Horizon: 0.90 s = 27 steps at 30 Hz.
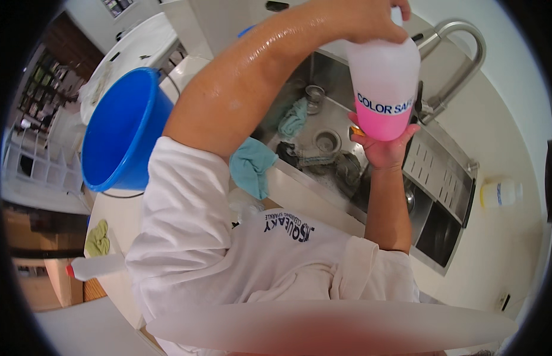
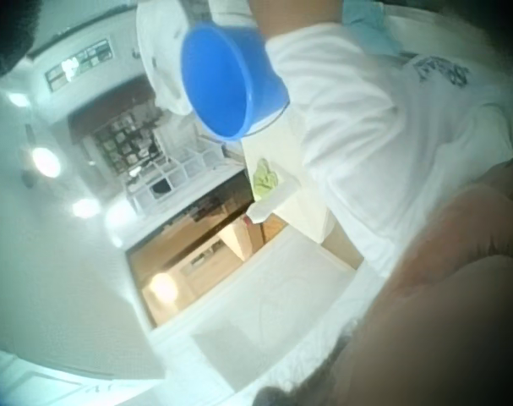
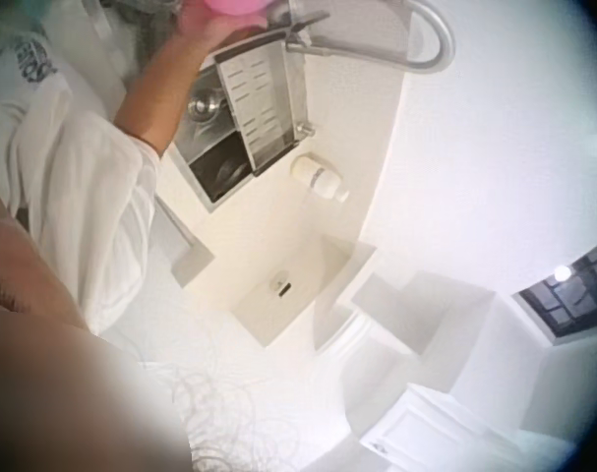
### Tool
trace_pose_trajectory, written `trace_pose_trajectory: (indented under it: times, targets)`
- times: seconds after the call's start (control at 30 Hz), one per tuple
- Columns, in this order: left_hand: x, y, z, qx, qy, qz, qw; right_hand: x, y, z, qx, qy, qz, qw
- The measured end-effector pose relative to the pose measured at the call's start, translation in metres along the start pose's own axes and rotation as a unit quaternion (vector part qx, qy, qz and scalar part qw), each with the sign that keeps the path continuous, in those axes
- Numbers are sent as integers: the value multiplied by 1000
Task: The person washes multiple cloths in a kitchen sink using running water and cleaning solutions. They scrub and rinse the cloths, then place them into a blue bucket. The person also handles a green cloth and a yellow cloth during the process.
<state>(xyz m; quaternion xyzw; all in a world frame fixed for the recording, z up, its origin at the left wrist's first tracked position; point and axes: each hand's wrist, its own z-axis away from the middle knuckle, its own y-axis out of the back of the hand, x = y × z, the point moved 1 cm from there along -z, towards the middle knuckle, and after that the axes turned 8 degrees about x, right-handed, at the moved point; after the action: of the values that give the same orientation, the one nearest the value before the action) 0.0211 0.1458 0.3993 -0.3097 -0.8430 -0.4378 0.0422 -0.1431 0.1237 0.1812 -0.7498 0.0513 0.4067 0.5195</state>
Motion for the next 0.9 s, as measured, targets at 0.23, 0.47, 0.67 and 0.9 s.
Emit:
trace_pose_trajectory:
  times: [0.23, 0.47, 0.67, 0.9]
  targets:
    - [-7, -67, -9, 28, -131, 171, 976, -24, 42, 39, 238, 115, -18, 964]
    - [-42, -87, -9, -94, -78, 349, 929, -42, 74, 40, 260, 144, -5, 955]
    - [-59, -67, -29, -438, 267, 204, 834, -43, 86, 40, 264, 142, 0, 954]
    - [-56, -100, -7, -197, -136, 326, 915, -38, 92, 41, 247, 134, -14, 960]
